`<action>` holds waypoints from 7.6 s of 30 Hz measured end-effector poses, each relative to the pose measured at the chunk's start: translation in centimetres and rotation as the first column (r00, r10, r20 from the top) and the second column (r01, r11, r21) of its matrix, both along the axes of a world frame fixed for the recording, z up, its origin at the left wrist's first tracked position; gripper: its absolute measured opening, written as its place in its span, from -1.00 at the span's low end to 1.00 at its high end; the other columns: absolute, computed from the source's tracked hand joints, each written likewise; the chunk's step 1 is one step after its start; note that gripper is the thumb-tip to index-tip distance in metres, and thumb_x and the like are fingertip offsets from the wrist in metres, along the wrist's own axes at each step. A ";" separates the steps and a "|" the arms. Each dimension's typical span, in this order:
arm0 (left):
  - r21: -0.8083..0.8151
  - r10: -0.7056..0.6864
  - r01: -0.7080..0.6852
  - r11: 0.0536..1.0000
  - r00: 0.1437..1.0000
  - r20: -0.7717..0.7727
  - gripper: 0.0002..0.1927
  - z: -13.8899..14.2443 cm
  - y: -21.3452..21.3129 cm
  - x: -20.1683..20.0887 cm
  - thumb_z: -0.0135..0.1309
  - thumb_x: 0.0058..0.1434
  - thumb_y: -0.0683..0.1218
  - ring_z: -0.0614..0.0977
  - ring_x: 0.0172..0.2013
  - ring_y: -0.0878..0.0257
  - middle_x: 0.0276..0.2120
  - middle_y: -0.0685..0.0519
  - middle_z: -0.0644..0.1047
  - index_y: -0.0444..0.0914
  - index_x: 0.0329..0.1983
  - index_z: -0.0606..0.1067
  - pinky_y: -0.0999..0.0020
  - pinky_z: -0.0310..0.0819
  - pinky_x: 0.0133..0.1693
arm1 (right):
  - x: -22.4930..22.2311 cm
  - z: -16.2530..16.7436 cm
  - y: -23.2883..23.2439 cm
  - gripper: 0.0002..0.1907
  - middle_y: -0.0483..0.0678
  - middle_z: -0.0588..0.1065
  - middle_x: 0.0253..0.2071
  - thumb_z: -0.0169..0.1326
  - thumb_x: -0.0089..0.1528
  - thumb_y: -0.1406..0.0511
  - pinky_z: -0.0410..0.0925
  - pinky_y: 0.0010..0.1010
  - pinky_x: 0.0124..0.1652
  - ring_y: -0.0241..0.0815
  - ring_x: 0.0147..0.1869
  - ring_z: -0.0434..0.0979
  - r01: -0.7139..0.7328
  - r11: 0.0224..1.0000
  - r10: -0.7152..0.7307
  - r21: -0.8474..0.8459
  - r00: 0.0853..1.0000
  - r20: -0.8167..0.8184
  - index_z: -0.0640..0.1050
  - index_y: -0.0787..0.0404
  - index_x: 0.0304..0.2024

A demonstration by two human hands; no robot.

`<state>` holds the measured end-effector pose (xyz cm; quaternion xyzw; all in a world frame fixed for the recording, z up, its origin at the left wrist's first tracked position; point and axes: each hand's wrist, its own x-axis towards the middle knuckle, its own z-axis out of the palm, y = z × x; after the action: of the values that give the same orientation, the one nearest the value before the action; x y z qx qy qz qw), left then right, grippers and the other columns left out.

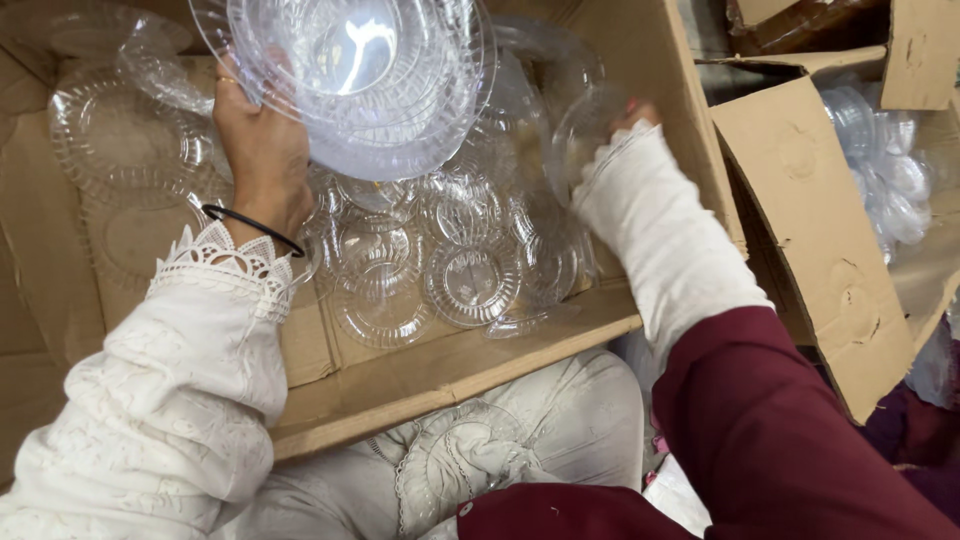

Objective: The person sits on the floor and uses a small red-handled tool to trim the edges of clear plastic plates. They pick up plates from a cardboard box, scrape the rim, and place the trimmed plates into a pile on the floor.

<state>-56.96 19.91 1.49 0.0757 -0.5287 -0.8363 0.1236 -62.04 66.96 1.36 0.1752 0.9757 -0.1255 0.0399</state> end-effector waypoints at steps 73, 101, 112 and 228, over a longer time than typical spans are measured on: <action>-0.162 -0.073 0.094 0.982 0.988 0.135 -0.50 -8.4 -14.0 43.1 0.06 0.33 -0.22 0.51 0.18 0.25 0.21 0.01 0.52 -0.30 0.36 0.39 0.31 0.37 0.22 | 33.5 1.7 -34.0 -0.54 -0.06 0.55 0.12 0.21 0.03 0.35 0.49 -0.32 -0.25 -0.07 -0.06 0.65 -0.916 -0.166 0.767 0.365 -0.353 -0.536 0.57 0.07 0.02; -0.154 -0.088 0.163 0.975 0.909 0.408 -0.33 -2.5 -18.5 39.1 0.00 0.29 0.38 0.65 -0.20 0.30 -0.16 0.11 0.63 -0.31 -0.02 0.56 0.31 0.55 -0.10 | 35.3 7.3 -30.1 -0.44 -0.12 0.62 -0.04 0.08 -0.16 0.56 0.53 -0.38 -0.11 -0.12 -0.05 0.67 -0.996 -0.061 0.661 0.059 -0.085 -0.746 0.60 0.16 -0.09; -0.675 0.247 -0.099 0.731 0.961 0.126 -0.61 -3.9 -16.1 38.3 0.10 0.37 0.10 0.61 -0.39 0.32 -0.40 -0.04 0.65 -0.35 -0.25 0.64 0.41 0.50 -0.27 | 34.5 7.4 -24.2 -0.68 -0.07 0.60 0.04 -0.02 0.20 0.50 0.44 -0.36 0.17 -0.20 0.09 0.65 -0.996 0.057 0.673 -0.062 0.084 -0.735 0.60 0.15 -0.06; 0.040 0.075 -0.074 0.996 0.997 -0.022 -0.58 12.1 -15.0 40.0 -0.15 0.53 0.18 0.68 -0.17 0.26 -0.14 -0.04 0.63 -0.25 -0.03 0.47 0.39 0.57 -0.17 | 33.7 16.3 -40.1 -0.72 -0.16 0.44 -0.41 0.05 0.46 0.22 0.21 -0.55 -0.50 -0.45 -0.45 0.32 -0.676 0.152 0.406 -0.721 0.708 -0.578 0.63 0.30 0.01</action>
<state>-16.94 4.92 13.60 0.0877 -0.5074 -0.8423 0.1593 -28.30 26.86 17.67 -0.2588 0.7306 -0.6300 0.0486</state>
